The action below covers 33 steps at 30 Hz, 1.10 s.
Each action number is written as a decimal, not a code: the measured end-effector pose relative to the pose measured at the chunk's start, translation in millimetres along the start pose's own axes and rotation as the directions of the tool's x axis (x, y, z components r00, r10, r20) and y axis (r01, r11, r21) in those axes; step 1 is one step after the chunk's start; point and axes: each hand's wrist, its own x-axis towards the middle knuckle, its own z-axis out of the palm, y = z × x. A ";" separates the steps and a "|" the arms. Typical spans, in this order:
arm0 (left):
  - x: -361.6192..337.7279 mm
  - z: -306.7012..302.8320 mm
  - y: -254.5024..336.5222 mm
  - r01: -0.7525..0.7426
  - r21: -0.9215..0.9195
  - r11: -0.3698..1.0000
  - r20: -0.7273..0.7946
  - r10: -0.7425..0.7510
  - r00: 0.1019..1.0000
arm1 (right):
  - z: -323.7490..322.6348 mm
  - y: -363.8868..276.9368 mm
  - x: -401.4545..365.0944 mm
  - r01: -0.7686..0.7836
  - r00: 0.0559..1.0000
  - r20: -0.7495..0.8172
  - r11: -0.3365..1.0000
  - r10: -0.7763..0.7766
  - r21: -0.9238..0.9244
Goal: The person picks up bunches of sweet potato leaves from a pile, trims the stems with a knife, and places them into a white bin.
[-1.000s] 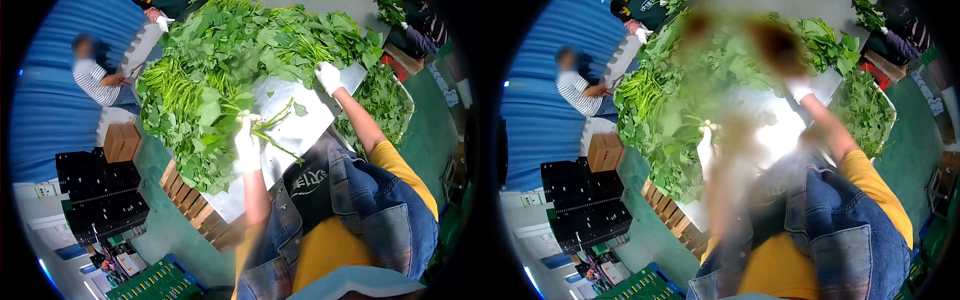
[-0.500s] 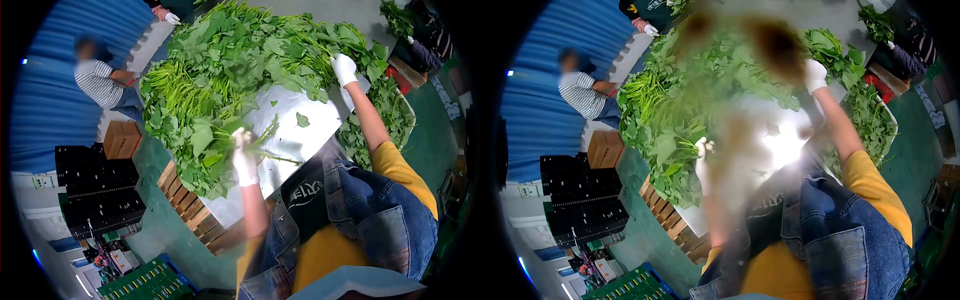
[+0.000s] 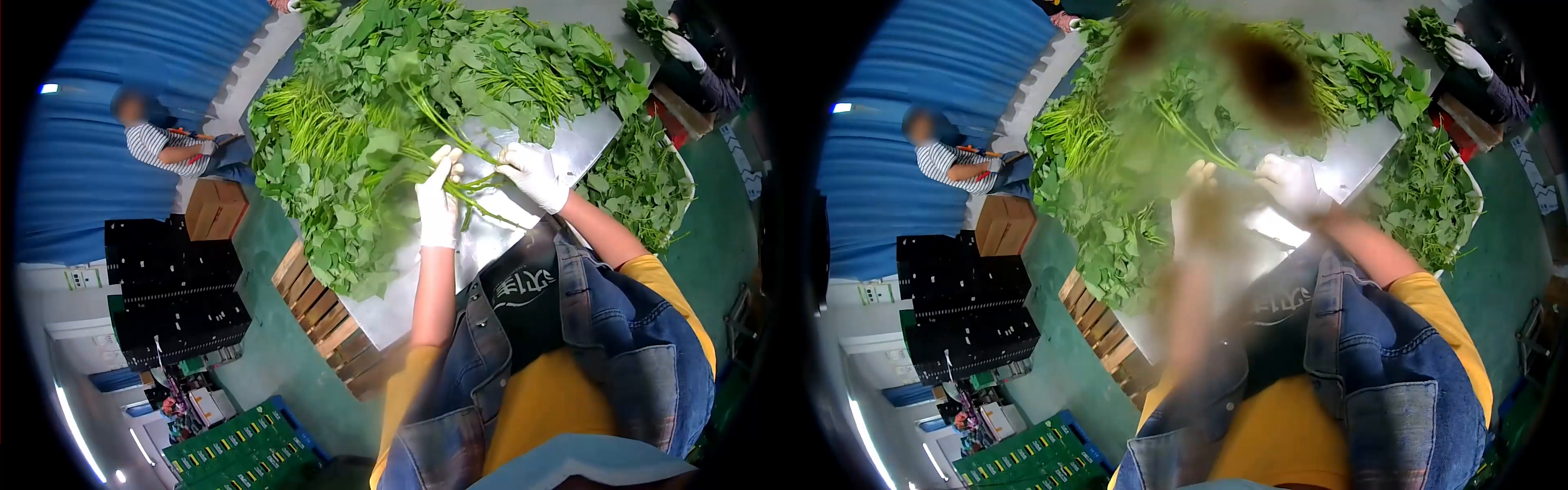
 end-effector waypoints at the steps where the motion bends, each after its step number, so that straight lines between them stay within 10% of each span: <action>1: 0.0 4.1 5.5 0.091 -0.203 0.975 -0.018 -0.097 0.995 | -0.2 -3.0 -1.1 0.058 0.996 0.071 0.997 -0.054 -0.052; 5: -1.4 8.7 13.5 0.123 -0.348 0.930 -0.031 -0.143 0.989 | -11.6 -20.6 -3.2 0.014 0.965 0.258 0.975 0.045 -0.223; 12: -9.5 18.3 16.7 0.114 -0.126 0.985 -0.024 -0.118 0.993 | -12.8 -7.5 2.3 -0.045 0.999 -0.025 0.951 0.039 -0.306; 14: -18.2 28.8 24.3 0.167 -0.169 0.971 0.071 -0.157 0.985 | -17.6 -16.6 16.0 -0.154 0.975 0.113 0.952 0.190 -0.264; 16: -9.4 21.9 -2.6 0.088 -0.001 0.996 0.150 -0.087 0.985 | -17.7 -18.9 33.3 -0.498 0.702 0.593 0.867 0.394 0.012; 17: -7.2 20.9 -16.4 -0.119 0.290 0.950 0.195 0.063 0.979 | -2.5 -12.2 28.3 -0.326 0.915 0.363 0.852 0.175 0.410; 18: -4.2 19.7 -29.7 -0.320 0.536 0.781 0.279 0.194 0.940 | 13.6 -6.6 26.3 -0.648 0.760 0.489 0.436 0.427 0.625; 20: -4.5 30.4 -24.3 -0.394 0.511 0.764 0.337 0.243 0.909 | -1.8 -15.4 37.5 -0.640 0.767 0.407 0.543 0.496 0.545; 21: -8.5 37.4 -23.5 -0.094 0.191 0.977 0.200 0.055 0.978 | -2.7 -14.2 37.7 -0.641 0.765 0.402 0.539 0.503 0.546; 22: -13.3 45.0 -14.2 0.209 -0.188 0.960 0.143 -0.184 0.972 | -4.0 -12.9 37.2 -0.658 0.739 0.399 0.454 0.543 0.601; 24: -7.6 40.2 -19.8 0.143 0.040 0.989 0.211 -0.148 0.966 | -5.7 -6.0 32.3 -0.661 0.711 0.391 0.368 0.584 0.654; 26: -7.6 52.1 -1.6 0.253 -0.303 0.919 0.119 -0.227 0.967 | -4.6 2.9 20.1 -0.388 0.861 0.321 0.102 0.393 0.916; 27: 12.8 32.6 -55.4 0.021 0.043 0.999 0.180 -0.029 0.983 | -9.2 1.9 12.6 -0.301 0.917 0.230 0.187 0.327 0.935; 30: 31.0 14.6 -55.3 0.293 -0.295 0.909 -0.066 -0.326 0.943 | -45.3 42.3 -26.6 -0.499 0.860 0.390 0.382 0.328 0.778; 31: 35.5 7.8 -50.0 0.293 -0.296 0.909 -0.071 -0.326 0.943 | -53.1 46.5 -43.4 -0.437 0.872 0.151 0.599 0.467 0.671; 33: 43.8 -7.0 -34.3 0.275 -0.362 0.891 -0.002 -0.295 0.955 | -89.6 90.8 -78.6 -0.649 0.695 0.576 0.720 0.431 0.244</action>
